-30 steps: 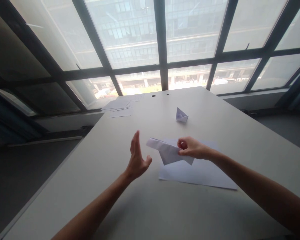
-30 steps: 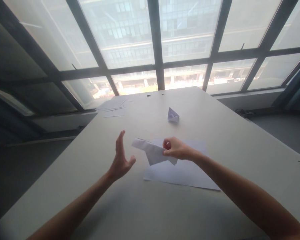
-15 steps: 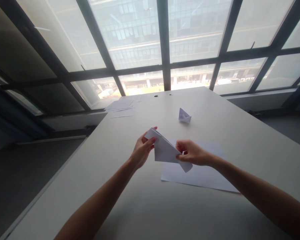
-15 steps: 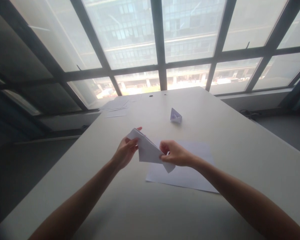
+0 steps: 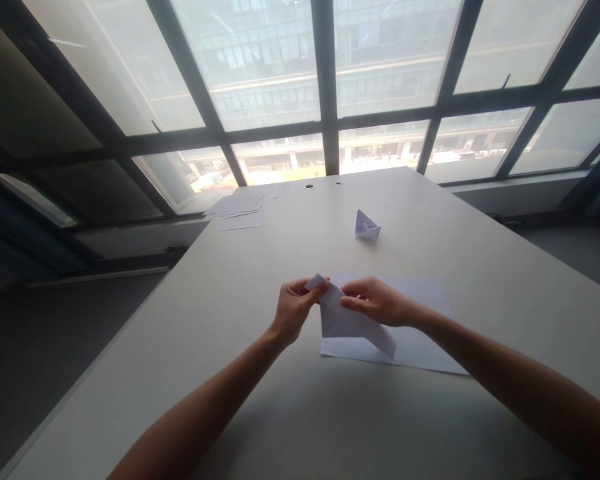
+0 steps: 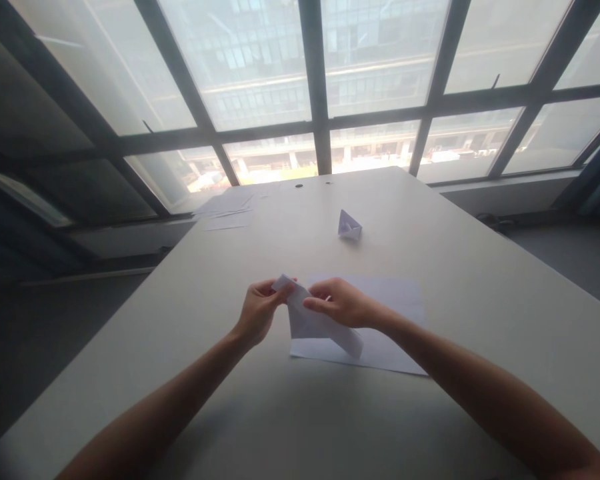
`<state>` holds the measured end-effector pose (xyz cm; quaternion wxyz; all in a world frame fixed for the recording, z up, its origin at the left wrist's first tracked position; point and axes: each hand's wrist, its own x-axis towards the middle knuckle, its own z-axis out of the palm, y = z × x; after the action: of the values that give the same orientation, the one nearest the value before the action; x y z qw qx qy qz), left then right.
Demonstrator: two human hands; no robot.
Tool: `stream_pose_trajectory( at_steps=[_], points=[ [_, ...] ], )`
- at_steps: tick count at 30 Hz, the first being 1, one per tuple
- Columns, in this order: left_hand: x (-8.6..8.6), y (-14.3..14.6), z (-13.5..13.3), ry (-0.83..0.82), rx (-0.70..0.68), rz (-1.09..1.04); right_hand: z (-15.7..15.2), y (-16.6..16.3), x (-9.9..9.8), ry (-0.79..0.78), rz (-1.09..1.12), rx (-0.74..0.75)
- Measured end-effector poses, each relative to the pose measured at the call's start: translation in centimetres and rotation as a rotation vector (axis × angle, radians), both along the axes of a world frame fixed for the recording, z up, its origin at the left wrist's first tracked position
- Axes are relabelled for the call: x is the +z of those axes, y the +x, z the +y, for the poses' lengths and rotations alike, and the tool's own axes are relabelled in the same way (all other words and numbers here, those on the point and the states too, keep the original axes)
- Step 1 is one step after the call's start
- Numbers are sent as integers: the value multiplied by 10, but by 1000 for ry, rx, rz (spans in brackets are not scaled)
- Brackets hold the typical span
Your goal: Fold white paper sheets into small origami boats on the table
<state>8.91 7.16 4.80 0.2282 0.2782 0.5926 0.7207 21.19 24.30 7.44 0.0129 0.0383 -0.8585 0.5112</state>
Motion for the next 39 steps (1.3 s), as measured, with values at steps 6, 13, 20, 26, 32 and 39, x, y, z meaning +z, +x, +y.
stream_pose_trajectory(
  at_steps=[6, 13, 20, 26, 32, 39],
  points=[
    [20, 15, -10, -48, -25, 134, -17, 0, -7, 37, 129, -146],
    [33, 19, -15, -78, -15, 297, -23, 10, 0, 83, 173, -175],
    [31, 20, -15, -57, -34, 310, -25, 11, 0, 116, 182, -203],
    [33, 14, -14, -127, -116, 294, -25, 11, -1, 89, 182, -216],
    [30, 8, -13, -158, -132, 224, -22, 11, 7, 54, 168, -204],
    [22, 3, -11, -62, -49, 99, -10, 12, 18, 115, 118, -119]
  ],
)
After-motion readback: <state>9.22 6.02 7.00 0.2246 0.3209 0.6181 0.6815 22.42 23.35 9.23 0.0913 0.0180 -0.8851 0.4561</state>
